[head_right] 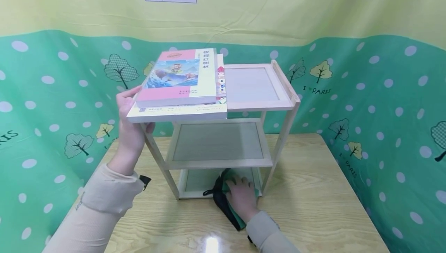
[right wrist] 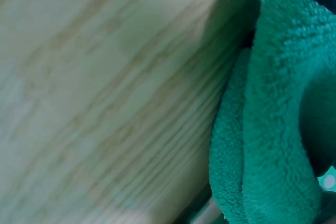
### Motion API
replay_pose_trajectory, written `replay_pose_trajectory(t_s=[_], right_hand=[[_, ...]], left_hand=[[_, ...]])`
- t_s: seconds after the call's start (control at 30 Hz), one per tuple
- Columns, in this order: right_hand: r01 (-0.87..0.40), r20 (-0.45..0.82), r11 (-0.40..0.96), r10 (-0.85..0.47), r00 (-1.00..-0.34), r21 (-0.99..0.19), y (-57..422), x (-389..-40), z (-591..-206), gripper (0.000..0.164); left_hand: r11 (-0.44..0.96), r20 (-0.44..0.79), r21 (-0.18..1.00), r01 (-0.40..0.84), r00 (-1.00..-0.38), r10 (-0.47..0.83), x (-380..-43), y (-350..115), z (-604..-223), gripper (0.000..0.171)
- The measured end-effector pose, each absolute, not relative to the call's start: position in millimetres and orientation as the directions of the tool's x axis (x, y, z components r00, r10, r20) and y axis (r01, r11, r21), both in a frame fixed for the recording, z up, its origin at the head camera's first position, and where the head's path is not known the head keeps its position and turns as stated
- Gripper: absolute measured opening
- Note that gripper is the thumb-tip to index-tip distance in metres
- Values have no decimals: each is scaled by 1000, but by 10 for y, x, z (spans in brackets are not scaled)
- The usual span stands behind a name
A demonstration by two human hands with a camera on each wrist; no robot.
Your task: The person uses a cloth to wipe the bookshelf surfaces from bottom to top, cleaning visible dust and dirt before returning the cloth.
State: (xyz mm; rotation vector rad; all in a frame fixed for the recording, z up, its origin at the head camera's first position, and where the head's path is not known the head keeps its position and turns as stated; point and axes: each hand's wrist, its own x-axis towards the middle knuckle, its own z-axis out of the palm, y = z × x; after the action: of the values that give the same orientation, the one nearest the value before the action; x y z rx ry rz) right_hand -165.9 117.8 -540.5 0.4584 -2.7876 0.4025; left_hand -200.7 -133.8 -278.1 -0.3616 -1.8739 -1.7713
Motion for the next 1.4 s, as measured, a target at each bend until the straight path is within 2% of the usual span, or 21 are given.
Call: replay_pose_trajectory(t_s=[0.23, 0.87, 1.07, 1.2, 1.4], right_hand=[[-330, 349, 910, -233, -908, -250, 1255, -1694, -5454, 32], [-286, 412, 937, -185, -892, -200, 1314, -1742, -5459, 32], [-257, 416, 955, -174, -893, -152, 1360, -1761, -5434, 33], [-268, 451, 958, -197, -871, -100, 1386, -1778, -5453, 33], [-236, 512, 972, -210, -833, 14, 1395, -1791, -5488, 23]], left_hand=[[93, 542, 840, 534, -824, -164, -2016, -1339, -2786, 46], [109, 531, 847, 520, -830, -171, -2021, -1338, -2791, 48], [115, 540, 842, 528, -825, -165, -2027, -1335, -2793, 48], [116, 539, 842, 527, -825, -168, -2031, -1335, -2793, 48], [116, 532, 847, 520, -829, -174, -2028, -1335, -2793, 48]])
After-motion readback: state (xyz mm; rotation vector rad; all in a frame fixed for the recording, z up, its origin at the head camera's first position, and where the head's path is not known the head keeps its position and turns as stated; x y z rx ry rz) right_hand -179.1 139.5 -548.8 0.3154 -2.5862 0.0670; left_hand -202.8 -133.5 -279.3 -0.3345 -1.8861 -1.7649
